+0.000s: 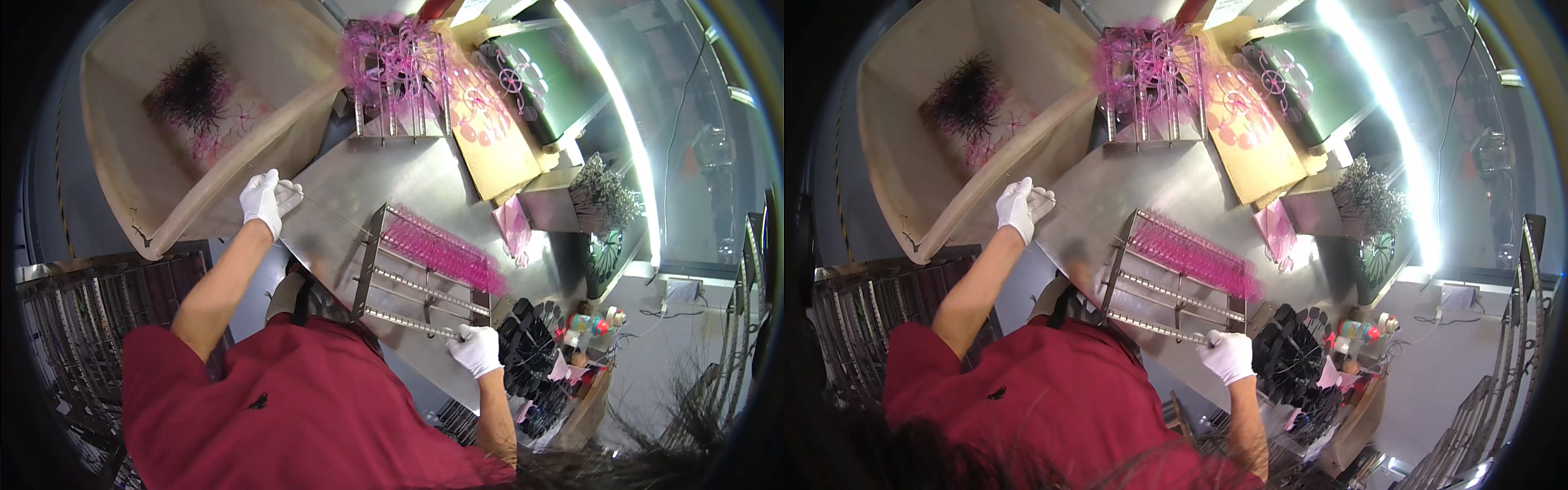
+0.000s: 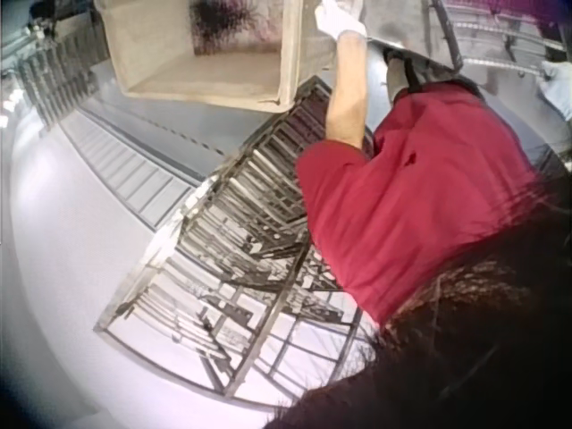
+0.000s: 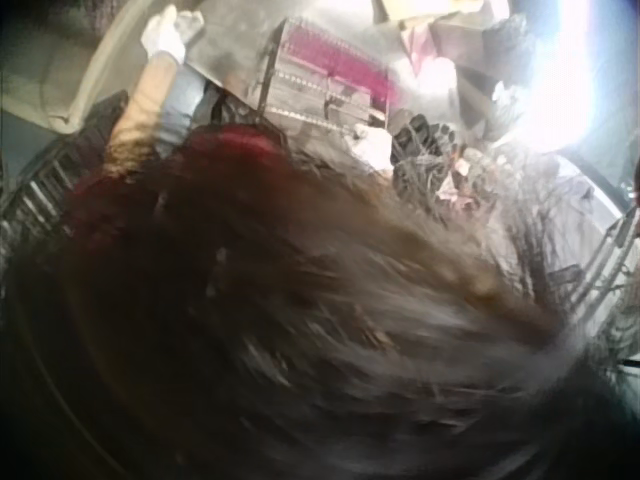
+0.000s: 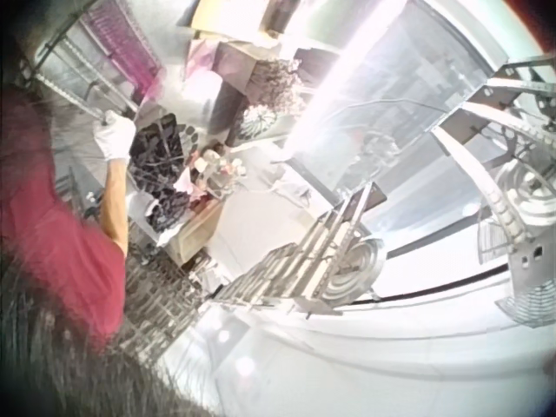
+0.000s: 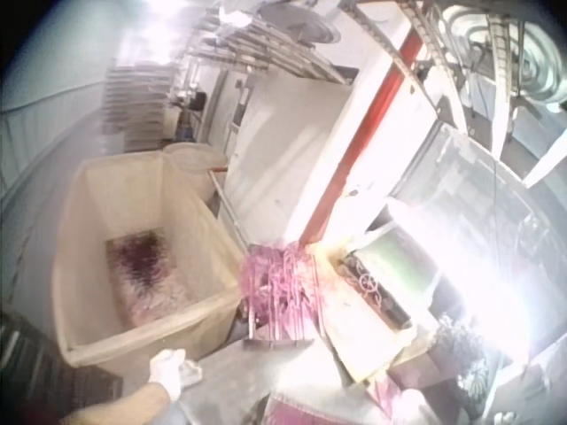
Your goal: The person assembles decorative items by inserting black and pink plastic pieces into metal racks. They handle the racks and components with gloved hands, arranging and securing the pieces in a repetitive sequence.
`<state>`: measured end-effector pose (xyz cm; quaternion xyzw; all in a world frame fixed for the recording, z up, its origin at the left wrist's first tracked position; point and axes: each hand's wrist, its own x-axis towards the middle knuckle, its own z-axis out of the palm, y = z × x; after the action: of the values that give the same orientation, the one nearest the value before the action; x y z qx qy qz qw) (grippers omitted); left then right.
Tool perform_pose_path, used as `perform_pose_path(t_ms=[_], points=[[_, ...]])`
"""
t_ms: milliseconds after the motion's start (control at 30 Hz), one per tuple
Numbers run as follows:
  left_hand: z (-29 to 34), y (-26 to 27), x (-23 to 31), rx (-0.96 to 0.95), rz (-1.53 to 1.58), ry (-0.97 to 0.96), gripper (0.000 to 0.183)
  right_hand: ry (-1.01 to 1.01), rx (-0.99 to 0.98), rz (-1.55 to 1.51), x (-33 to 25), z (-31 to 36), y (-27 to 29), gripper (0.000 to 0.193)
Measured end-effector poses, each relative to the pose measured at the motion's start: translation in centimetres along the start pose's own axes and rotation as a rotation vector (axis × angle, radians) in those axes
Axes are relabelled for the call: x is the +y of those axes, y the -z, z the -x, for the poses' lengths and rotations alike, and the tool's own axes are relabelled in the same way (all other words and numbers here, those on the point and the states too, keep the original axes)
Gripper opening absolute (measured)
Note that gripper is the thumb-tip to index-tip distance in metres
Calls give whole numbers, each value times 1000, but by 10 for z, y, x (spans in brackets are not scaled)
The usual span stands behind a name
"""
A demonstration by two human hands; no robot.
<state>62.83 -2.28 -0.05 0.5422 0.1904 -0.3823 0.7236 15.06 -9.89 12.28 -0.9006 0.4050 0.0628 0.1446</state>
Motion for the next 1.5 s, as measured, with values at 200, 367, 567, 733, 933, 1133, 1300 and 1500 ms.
perform_pose_path(t_ms=[200, 367, 567, 733, 933, 1133, 1300, 1500], points=[[0, 1, -15, -108, 3, 46, 11, -62, -50, 34, 12, 4, 16, 29], [13, -16, -31, -183, 78, 70, 19, -91, -110, 55, 11, -4, 27, 45], [15, -41, -33, -359, -91, 110, 17, -134, -156, 90, 12, -11, 39, 49], [68, -64, -117, -398, -41, 254, 29, -75, -123, 61, 1, -20, 40, 50], [30, -27, -84, -274, -406, 75, 24, -94, -119, 5, -2, -9, 35, 46], [12, -49, -91, -437, -964, -486, 30, -110, -58, 7, -55, -34, -42, 36], [-18, -32, -90, -317, -781, -276, 26, -50, -68, -192, -79, -35, -85, 33], [-8, -22, -81, -405, -884, -544, 32, -133, 609, -117, -47, -84, -12, 23]])
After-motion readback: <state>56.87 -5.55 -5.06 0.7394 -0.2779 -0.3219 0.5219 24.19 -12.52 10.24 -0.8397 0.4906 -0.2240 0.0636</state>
